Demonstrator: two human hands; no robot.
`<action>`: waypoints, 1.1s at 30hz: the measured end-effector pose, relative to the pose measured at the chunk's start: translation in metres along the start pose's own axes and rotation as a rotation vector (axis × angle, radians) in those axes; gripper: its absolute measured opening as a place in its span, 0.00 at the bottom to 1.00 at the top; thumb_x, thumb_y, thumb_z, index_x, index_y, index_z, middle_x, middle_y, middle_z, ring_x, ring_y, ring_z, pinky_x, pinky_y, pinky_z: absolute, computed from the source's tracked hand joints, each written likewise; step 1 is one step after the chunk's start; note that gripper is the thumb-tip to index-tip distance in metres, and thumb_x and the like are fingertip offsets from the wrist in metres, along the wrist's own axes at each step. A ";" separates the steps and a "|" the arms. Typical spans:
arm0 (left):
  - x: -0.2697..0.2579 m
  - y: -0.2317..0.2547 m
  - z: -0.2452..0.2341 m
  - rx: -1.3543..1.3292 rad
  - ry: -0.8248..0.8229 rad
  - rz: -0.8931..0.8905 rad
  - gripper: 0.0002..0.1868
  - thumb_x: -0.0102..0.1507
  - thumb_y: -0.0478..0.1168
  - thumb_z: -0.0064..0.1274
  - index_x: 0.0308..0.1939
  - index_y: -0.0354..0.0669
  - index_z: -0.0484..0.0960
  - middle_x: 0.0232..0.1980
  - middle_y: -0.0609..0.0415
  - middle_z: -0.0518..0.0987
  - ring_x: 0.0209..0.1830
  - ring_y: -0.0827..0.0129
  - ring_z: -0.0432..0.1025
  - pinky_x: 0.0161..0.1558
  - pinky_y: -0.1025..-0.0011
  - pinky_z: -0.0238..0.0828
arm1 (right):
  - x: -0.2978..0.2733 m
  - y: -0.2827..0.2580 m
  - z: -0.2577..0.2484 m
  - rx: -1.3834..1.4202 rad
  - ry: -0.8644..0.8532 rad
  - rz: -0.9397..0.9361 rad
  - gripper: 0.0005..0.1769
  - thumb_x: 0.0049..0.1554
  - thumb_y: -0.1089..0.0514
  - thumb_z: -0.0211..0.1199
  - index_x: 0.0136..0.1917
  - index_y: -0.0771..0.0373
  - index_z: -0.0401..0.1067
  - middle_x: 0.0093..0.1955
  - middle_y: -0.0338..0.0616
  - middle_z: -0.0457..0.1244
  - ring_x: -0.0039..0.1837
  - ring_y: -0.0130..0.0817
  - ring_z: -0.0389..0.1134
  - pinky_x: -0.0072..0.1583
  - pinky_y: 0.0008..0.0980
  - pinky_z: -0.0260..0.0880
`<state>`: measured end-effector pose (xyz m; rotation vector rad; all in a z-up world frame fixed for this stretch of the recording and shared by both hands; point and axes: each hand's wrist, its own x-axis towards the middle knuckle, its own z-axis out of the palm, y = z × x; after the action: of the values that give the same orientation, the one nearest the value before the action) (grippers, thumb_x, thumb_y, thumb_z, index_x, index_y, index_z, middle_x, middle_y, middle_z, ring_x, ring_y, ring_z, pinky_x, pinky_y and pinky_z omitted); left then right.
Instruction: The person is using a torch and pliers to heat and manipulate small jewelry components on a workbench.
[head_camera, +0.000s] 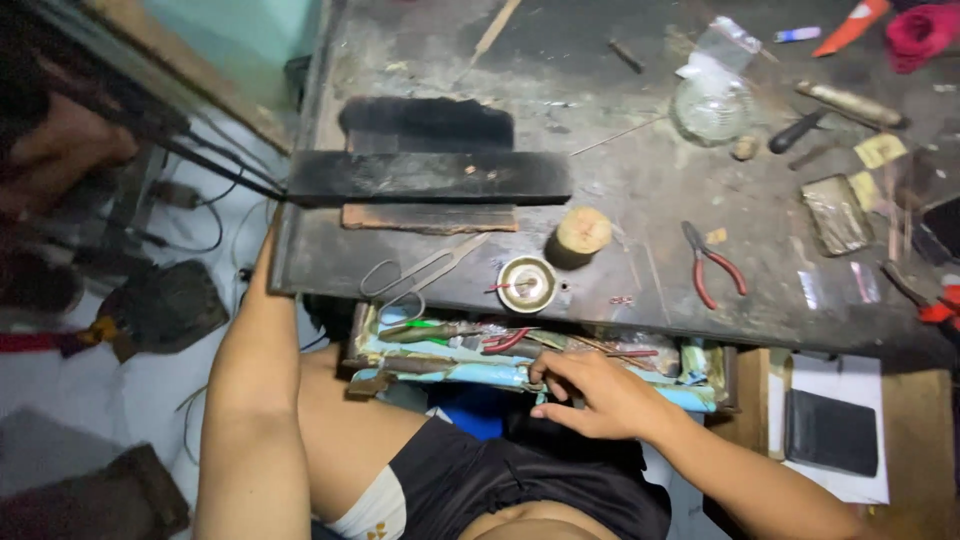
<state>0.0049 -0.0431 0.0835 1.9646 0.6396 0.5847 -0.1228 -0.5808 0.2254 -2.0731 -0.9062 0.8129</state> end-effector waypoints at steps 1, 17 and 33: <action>0.000 0.004 -0.003 -0.029 0.018 -0.004 0.10 0.72 0.51 0.49 0.44 0.54 0.67 0.41 0.55 0.76 0.35 0.64 0.71 0.35 0.68 0.62 | 0.000 -0.002 -0.001 -0.002 0.017 0.008 0.18 0.59 0.43 0.69 0.55 0.51 0.70 0.34 0.30 0.62 0.37 0.30 0.65 0.42 0.34 0.64; -0.221 0.166 -0.133 -0.521 0.151 -0.123 0.03 0.81 0.41 0.38 0.57 0.52 0.67 0.32 0.56 0.64 0.21 0.73 0.55 0.22 0.75 0.54 | 0.022 -0.033 0.019 0.134 0.247 -0.338 0.17 0.62 0.45 0.63 0.55 0.59 0.69 0.43 0.37 0.67 0.40 0.33 0.68 0.45 0.32 0.68; -0.324 0.162 -0.078 -0.966 -0.193 -0.066 0.07 0.75 0.39 0.46 0.52 0.42 0.65 0.33 0.41 0.73 0.31 0.50 0.71 0.38 0.55 0.76 | 0.089 -0.071 0.146 0.486 0.578 -0.502 0.12 0.61 0.55 0.68 0.52 0.67 0.75 0.49 0.50 0.71 0.48 0.43 0.75 0.52 0.36 0.74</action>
<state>-0.2553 -0.2696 0.2183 1.0651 0.2148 0.5158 -0.2089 -0.4230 0.1802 -1.4354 -0.7532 0.1213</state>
